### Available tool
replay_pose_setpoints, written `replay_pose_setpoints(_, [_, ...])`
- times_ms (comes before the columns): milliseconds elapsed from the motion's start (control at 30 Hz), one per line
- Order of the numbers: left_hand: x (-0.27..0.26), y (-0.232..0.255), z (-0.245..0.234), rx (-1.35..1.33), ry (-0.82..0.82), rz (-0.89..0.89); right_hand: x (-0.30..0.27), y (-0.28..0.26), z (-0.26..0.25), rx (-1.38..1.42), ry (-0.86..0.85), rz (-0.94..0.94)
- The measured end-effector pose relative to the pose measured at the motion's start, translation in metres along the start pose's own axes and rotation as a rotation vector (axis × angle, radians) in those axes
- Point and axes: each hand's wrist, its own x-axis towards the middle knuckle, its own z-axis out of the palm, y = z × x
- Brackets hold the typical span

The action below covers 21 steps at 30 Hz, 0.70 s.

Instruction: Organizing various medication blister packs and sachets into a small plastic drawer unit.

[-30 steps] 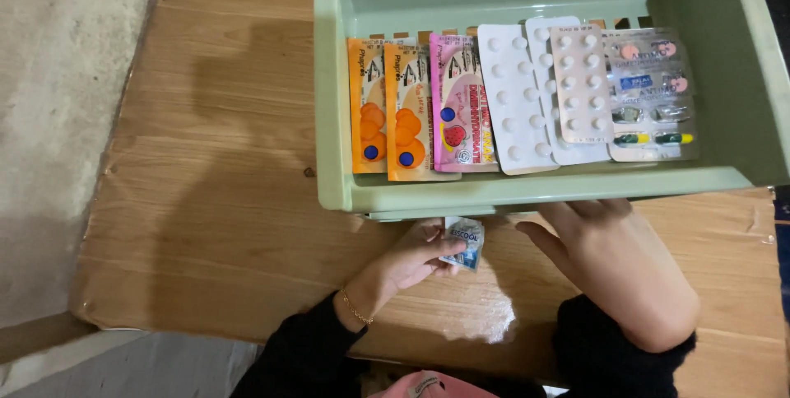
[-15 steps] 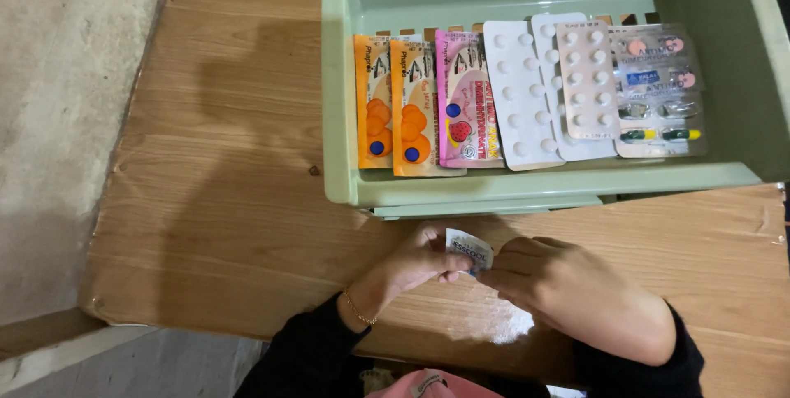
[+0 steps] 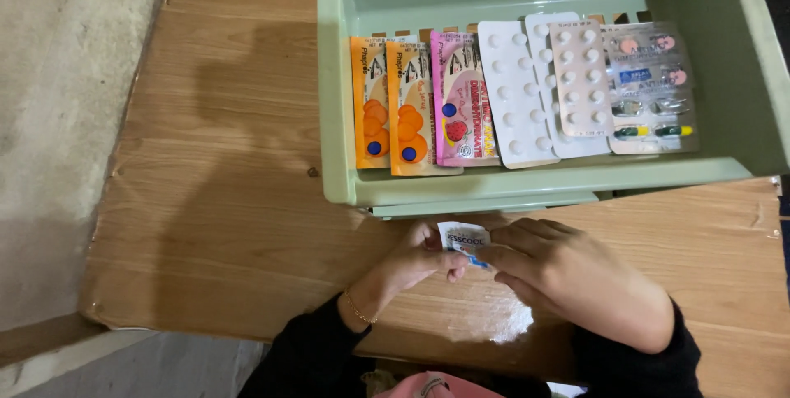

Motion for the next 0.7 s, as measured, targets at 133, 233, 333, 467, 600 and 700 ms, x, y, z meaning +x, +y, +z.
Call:
replay_pose_setpoints(133, [0.000,0.003,0.006,-0.005,0.047,0.013,0.004,-0.002,0.003,-0.041,0.108,-0.061])
replay_pose_setpoints(233, [-0.002,-0.002,0.008,0.034,0.195,0.038,0.009,-0.009,0.003,-0.127,0.163,-0.113])
replay_pose_setpoints(333, [-0.007,-0.001,0.012,0.059,0.156,0.126,0.010,-0.014,0.007,-0.147,0.137,-0.135])
replay_pose_setpoints(467, [-0.006,-0.005,0.015,0.047,0.173,0.133,0.007,-0.014,0.018,-0.191,0.153,-0.110])
replay_pose_setpoints(600, [-0.003,0.009,0.034,0.024,0.163,0.207,0.006,-0.015,0.018,-0.293,0.172,-0.150])
replay_pose_setpoints(700, [-0.002,-0.002,0.026,0.041,0.131,0.239,0.003,-0.017,0.017,-0.258,0.120,-0.129])
